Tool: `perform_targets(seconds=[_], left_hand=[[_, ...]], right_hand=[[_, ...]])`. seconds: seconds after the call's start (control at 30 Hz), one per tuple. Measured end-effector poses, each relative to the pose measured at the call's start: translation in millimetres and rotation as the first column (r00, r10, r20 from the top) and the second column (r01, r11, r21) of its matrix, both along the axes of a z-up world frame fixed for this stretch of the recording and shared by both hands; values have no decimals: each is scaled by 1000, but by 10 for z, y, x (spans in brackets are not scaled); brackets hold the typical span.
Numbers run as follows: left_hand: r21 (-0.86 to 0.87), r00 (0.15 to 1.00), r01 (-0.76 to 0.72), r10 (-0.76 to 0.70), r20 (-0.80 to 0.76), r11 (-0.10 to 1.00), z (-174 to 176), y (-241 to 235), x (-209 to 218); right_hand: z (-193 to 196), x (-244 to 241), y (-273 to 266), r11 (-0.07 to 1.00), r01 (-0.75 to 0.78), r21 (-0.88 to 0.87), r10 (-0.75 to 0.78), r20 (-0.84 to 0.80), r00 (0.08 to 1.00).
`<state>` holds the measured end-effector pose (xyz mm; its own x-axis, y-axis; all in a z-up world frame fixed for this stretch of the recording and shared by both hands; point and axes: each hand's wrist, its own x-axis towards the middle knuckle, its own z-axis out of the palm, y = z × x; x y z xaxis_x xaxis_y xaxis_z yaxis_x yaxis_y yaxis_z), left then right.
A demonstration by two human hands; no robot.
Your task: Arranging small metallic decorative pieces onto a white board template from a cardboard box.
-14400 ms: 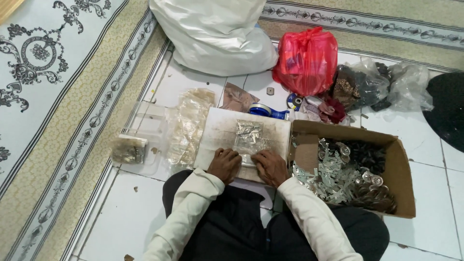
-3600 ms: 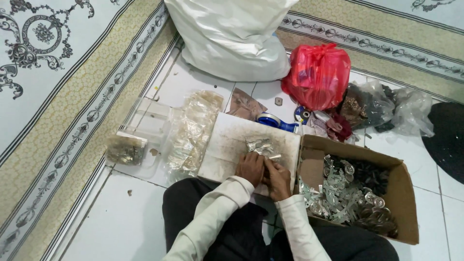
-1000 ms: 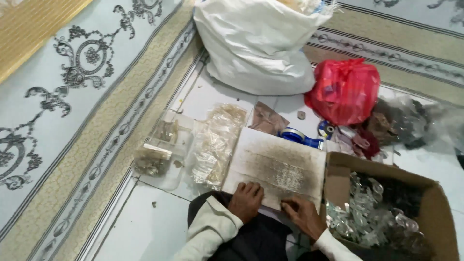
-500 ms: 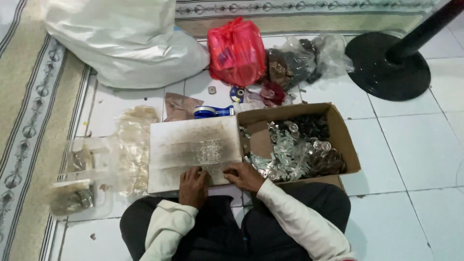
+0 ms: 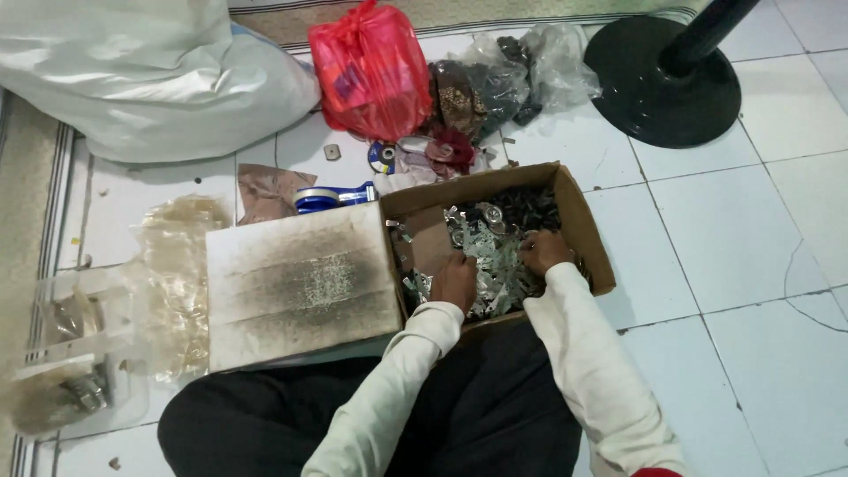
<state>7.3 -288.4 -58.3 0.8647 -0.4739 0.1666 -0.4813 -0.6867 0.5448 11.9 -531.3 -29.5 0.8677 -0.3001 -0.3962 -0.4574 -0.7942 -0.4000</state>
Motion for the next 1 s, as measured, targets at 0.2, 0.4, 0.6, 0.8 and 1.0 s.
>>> perform_targets(seconds=[0.2,0.4,0.6,0.8,1.0], left_hand=[[43,945,-99,107,-308,994,-503,-324,187],[-57,935,-99,73,-347,993,-467,-267,298],[183,989,85,-60,-138,979,-194,-215,284],[229,993,108,-94,-72,967,-544,-280,292],[213,989,141,-126,-81,967,-444,-249,313]], right_hand=[[-182,191,109,996,23,-81,-30,-96,995],[490,227,564,994,53,-100,-69,-169,983],[-514,409,135,983,13,-183,-48,-190,981],[-314,359,169,998,32,-58,-41,-166,985],[-475,220,15,996,-26,85,40,-173,984]])
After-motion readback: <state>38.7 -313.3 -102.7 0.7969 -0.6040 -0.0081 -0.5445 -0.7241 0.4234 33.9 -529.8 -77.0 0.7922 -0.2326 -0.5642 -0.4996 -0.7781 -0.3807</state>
